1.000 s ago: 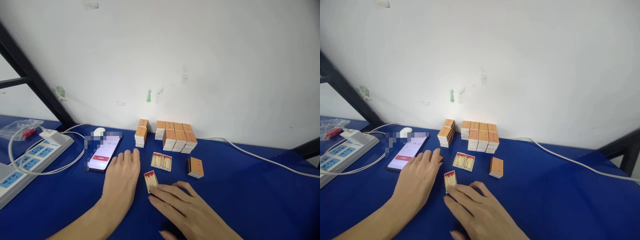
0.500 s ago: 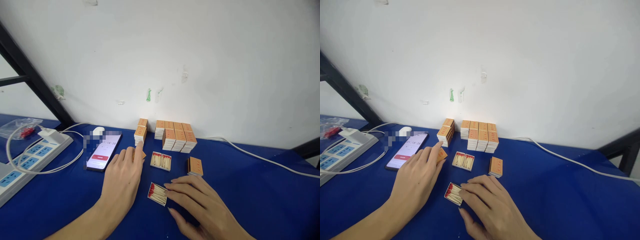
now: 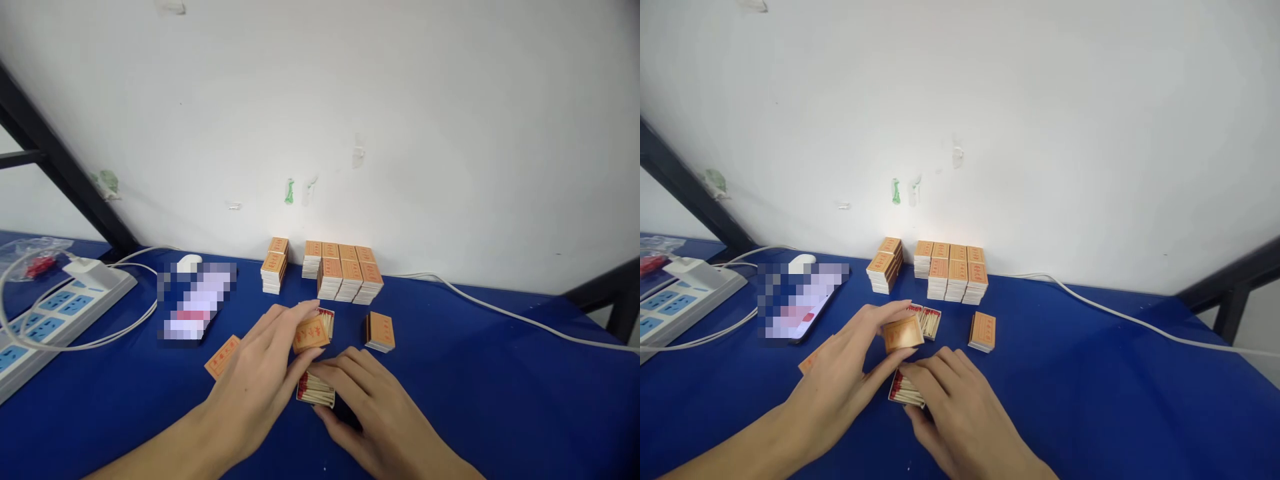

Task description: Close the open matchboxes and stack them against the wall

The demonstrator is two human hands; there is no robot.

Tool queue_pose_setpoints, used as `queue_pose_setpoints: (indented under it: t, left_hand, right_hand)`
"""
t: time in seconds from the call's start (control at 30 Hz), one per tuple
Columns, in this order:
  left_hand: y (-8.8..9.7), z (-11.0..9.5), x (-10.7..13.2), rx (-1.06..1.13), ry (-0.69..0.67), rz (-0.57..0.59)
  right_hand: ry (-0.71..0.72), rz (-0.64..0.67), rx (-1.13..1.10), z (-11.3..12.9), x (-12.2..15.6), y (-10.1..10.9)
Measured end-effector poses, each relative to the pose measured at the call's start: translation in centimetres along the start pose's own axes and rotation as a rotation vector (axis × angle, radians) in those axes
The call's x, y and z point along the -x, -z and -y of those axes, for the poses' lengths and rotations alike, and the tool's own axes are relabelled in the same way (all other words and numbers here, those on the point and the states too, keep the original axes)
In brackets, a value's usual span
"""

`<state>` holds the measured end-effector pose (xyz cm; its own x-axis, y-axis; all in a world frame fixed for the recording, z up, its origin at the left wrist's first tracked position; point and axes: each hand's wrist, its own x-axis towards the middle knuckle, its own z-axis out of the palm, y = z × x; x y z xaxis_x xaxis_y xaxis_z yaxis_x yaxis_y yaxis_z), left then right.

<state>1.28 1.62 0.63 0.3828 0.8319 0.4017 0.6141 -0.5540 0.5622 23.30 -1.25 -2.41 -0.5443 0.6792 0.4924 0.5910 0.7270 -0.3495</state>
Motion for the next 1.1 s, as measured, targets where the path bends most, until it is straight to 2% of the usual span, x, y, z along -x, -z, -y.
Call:
queue_pose_setpoints:
  t: [0.2,0.43,0.87,1.1]
  left_hand:
    - [0.2,0.6,-0.5,-0.101,0.011,0.061]
    - [0.0,0.2,0.1,-0.032,0.006,0.126]
    - [0.3,-0.2,0.0,0.057,0.002,0.155]
    - [0.5,-0.4,-0.2,0.025,-0.094,0.193]
  right_hand:
    - [0.001,-0.14,-0.029,-0.7,-0.4,2.3]
    - [-0.094,-0.28,0.109,-2.2,0.4,3.1]
    - [-0.119,-0.218,0.032,-2.4,0.5,3.9]
    - [-0.088,-0.15,0.011,-2.7,0.7,4.5]
